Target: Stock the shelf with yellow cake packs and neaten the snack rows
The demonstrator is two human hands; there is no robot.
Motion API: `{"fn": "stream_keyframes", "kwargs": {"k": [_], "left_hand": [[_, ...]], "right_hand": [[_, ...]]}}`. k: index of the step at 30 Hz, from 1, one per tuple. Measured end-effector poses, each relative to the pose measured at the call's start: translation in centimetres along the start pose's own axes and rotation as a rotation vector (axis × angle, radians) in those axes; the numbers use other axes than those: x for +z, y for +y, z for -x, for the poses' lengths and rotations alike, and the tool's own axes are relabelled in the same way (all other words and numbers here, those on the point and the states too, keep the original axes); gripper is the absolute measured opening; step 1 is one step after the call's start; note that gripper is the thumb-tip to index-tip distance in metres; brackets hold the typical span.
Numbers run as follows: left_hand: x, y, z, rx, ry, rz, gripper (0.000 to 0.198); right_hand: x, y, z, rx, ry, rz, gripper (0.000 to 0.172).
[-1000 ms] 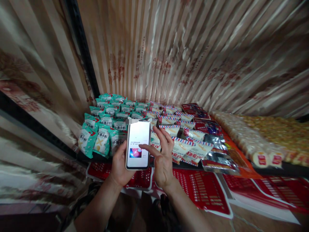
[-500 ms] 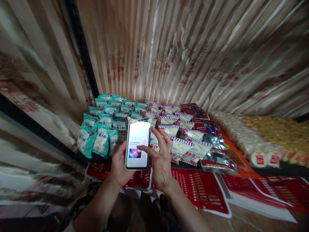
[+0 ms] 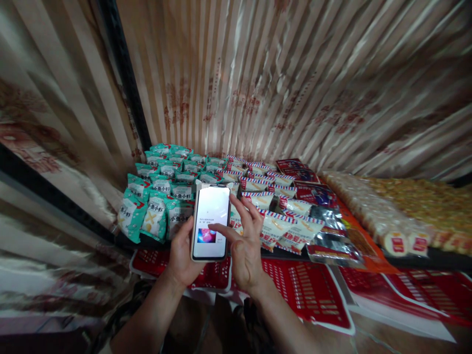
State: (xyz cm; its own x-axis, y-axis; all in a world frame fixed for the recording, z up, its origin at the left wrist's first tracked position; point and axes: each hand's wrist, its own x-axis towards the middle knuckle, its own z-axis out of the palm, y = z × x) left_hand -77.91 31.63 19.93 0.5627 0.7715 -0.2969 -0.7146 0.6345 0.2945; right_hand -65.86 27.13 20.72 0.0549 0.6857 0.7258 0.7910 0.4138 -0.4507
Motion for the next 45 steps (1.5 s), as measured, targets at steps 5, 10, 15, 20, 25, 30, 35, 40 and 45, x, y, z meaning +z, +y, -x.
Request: {"fn": "stream_keyframes", "kwargs": {"k": [5, 10, 15, 20, 25, 30, 35, 40, 45], "left_hand": [[-0.2, -0.2, -0.2, -0.009, -0.009, -0.007, 0.038], [-0.5, -0.2, -0.1, -0.027, -0.015, -0.034, 0.04], [-0.4, -0.2, 0.0, -0.053, -0.022, -0.039, 0.049], [-0.5, -0.2, 0.0, -0.056, -0.07, -0.035, 0.051], [-0.5, -0.1, 0.0, -0.075, -0.067, -0.036, 0.055], [-0.6, 0.1, 0.0, -0.047, -0.07, -0.022, 0.052], [-0.5, 0.2, 0.1, -0.053, -0.137, -0.011, 0.054], [-0.5, 0.5, 0.1, -0.043, -0.16, -0.01, 0.057], [-0.6, 0.7, 0.0, -0.039, -0.175, -0.029, 0.057]], "right_hand": [[0.0, 0.5, -0.2, -0.002, 0.008, 0.038, 0.058], [0.0, 1.9, -0.7, 0.127, 0.14, 0.09, 0.051], [0.1, 2.1, -0.6, 0.208, 0.253, -0.035, 0.054], [0.2, 1.8, -0.4, 0.225, 0.284, -0.085, 0.053], [0.2, 1.6, -0.4, 0.236, 0.306, -0.131, 0.052], [0.2, 1.4, -0.5, 0.229, 0.291, -0.15, 0.051], [0.2, 1.4, -0.4, 0.23, 0.279, -0.157, 0.054], [0.1, 1.3, -0.4, 0.214, 0.252, -0.126, 0.053], [-0.1, 1.1, -0.5, 0.186, 0.265, -0.102, 0.051]]}}
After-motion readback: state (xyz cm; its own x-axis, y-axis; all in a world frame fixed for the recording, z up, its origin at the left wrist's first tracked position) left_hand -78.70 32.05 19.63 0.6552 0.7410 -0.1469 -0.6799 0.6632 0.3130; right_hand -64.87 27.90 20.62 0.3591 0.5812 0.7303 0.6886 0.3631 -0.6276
